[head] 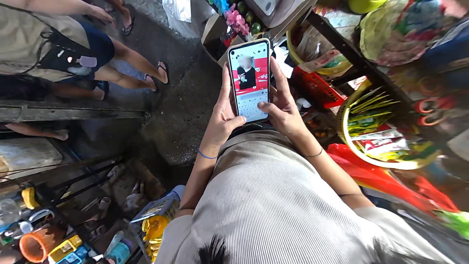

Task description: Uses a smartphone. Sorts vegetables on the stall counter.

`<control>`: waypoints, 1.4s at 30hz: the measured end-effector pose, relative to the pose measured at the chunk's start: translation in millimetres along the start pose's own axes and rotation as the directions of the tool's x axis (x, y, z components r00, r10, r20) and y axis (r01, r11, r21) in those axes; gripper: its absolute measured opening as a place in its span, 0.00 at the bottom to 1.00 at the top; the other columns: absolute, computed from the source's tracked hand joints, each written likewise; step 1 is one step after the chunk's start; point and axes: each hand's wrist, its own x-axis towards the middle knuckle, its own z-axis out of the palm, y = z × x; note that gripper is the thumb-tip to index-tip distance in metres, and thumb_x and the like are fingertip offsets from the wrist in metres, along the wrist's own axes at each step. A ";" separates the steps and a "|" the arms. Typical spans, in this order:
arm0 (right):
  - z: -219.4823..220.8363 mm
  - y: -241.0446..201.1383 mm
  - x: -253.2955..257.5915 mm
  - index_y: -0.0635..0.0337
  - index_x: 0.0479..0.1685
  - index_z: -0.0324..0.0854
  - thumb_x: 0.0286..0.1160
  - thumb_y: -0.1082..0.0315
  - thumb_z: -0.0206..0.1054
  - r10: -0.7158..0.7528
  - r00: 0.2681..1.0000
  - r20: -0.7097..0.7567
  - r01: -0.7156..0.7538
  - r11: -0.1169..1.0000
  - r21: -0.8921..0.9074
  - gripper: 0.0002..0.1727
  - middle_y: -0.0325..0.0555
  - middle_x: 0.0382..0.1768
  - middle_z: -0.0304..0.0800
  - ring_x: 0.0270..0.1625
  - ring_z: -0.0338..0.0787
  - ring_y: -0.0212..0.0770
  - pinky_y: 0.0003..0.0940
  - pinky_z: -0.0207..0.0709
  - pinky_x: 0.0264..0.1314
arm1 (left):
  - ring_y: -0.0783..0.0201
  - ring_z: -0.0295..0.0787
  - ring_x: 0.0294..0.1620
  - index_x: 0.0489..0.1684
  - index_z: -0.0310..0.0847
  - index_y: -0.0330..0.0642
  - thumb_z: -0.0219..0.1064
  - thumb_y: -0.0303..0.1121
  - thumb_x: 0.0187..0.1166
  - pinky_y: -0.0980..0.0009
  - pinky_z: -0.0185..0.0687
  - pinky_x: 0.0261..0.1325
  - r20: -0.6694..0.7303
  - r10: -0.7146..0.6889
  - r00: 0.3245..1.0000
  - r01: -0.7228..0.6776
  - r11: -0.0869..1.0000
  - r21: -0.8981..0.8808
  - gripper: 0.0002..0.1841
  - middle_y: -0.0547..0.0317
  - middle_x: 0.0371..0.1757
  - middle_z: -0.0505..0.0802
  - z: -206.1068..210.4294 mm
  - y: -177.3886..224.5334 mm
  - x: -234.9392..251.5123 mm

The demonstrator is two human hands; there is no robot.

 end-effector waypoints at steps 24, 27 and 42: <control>5.7 0.5 2.0 0.60 0.95 0.23 0.50 0.86 0.69 0.027 0.998 0.062 -0.023 0.997 -0.078 0.67 0.59 0.81 0.69 0.73 0.84 0.48 0.42 0.88 0.70 | 0.44 0.60 0.90 0.95 0.13 0.48 0.51 0.04 0.67 0.47 0.70 0.85 -0.092 -0.004 0.996 0.005 1.000 0.015 0.57 0.41 0.95 0.49 -0.5 -4.3 -6.0; 5.4 0.1 1.8 0.60 0.95 0.23 0.51 0.86 0.68 0.031 0.997 0.066 -0.027 0.997 -0.072 0.67 0.60 0.82 0.68 0.74 0.84 0.49 0.43 0.87 0.71 | 0.44 0.61 0.90 0.95 0.12 0.47 0.54 0.02 0.62 0.48 0.70 0.85 -0.076 -0.004 0.997 0.005 1.000 0.019 0.61 0.40 0.95 0.50 -1.4 -2.8 -6.1; 4.8 -2.0 -0.1 0.61 0.95 0.26 0.72 0.82 0.64 -0.018 0.999 0.047 0.019 0.999 -0.036 0.55 0.58 0.80 0.71 0.72 0.85 0.47 0.42 0.86 0.71 | 0.45 0.62 0.89 0.95 0.14 0.46 0.52 0.06 0.69 0.48 0.71 0.85 -0.061 -0.003 0.998 0.005 0.999 0.040 0.56 0.41 0.94 0.51 1.2 2.3 -5.8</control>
